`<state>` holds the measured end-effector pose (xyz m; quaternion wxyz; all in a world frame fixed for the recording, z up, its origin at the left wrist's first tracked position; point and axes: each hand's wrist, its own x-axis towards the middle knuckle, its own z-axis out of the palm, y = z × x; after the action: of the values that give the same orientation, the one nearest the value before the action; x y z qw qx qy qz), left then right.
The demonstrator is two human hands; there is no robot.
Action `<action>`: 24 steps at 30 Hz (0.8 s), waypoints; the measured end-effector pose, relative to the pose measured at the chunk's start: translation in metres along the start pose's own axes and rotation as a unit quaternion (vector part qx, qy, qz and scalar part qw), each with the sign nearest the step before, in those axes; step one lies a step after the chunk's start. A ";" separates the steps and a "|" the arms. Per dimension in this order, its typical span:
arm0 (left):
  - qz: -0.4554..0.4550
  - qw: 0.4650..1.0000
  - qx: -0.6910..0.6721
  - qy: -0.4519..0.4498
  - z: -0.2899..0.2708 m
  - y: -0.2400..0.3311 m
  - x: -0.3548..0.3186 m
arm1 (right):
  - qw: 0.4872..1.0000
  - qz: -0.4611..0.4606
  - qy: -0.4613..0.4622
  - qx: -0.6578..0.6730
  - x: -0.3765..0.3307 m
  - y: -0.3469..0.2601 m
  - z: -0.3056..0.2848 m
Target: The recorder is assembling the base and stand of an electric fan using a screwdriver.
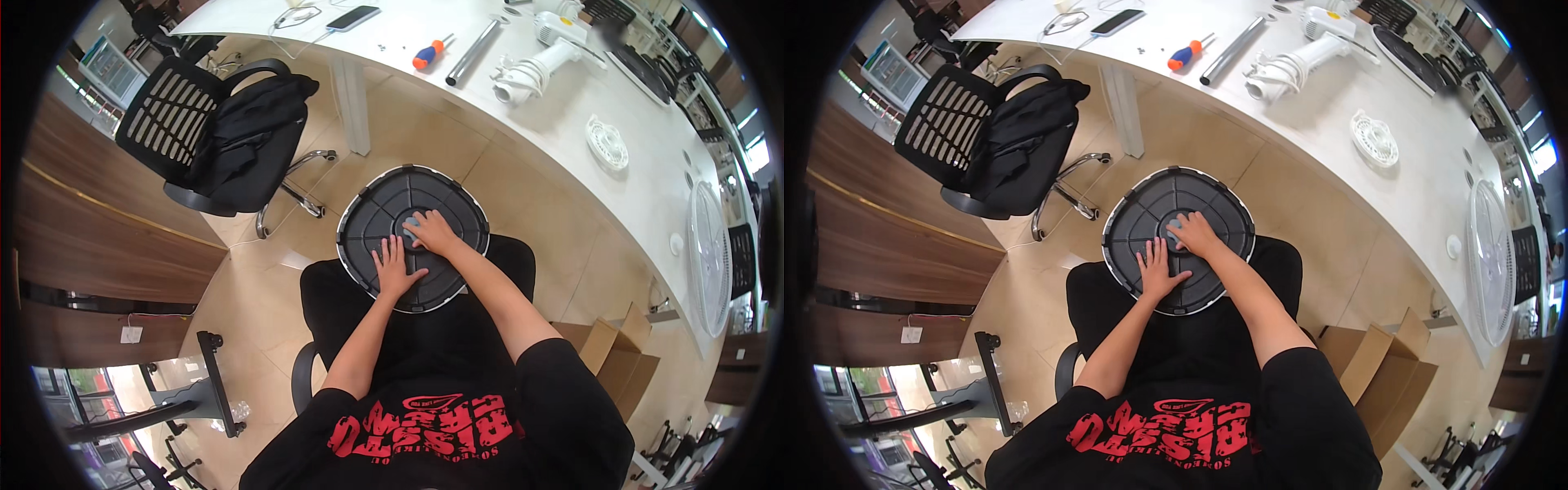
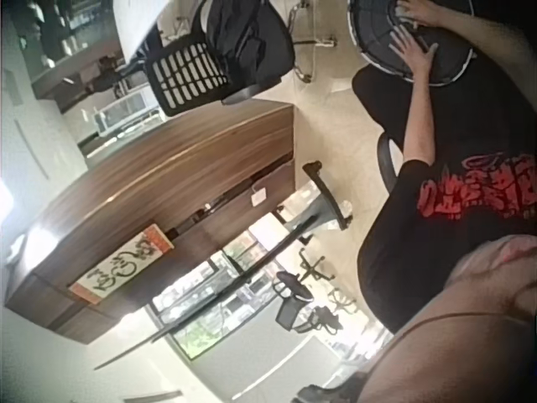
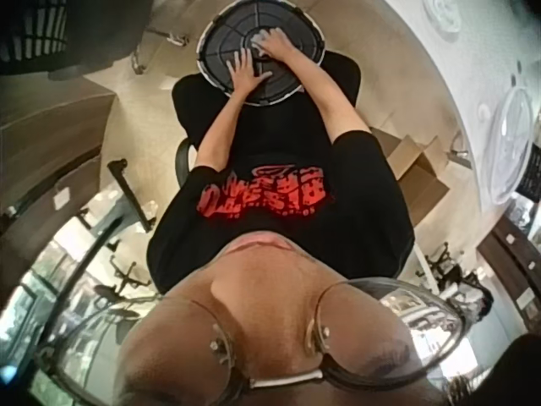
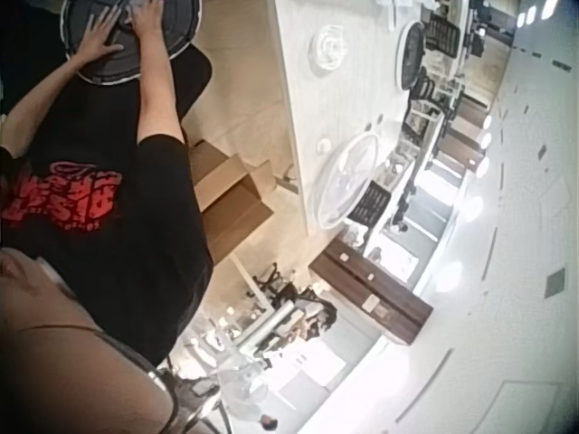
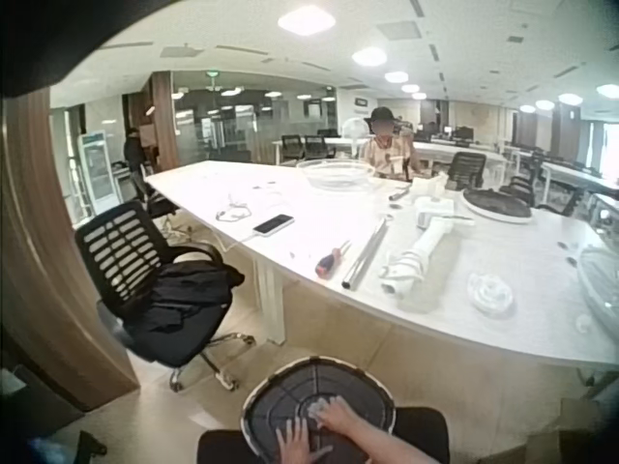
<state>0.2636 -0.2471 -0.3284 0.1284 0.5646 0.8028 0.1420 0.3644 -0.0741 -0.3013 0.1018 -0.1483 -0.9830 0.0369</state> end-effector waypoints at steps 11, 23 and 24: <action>-0.011 1.000 0.005 0.003 0.002 0.000 -0.006 | 0.995 0.089 -0.042 -0.030 0.004 -0.026 -0.002; -0.033 0.974 -0.074 0.210 -0.080 -0.070 0.018 | 0.983 0.167 -0.068 -0.036 -0.003 -0.027 0.002; -0.085 0.947 -0.108 0.289 -0.074 -0.109 0.017 | 0.987 0.153 -0.055 -0.014 0.006 -0.037 -0.007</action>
<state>0.1363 -0.2727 -0.3009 -0.0368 0.4115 0.8304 0.3737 0.3496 -0.1074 -0.2894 0.0385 -0.2961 -0.9532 0.0468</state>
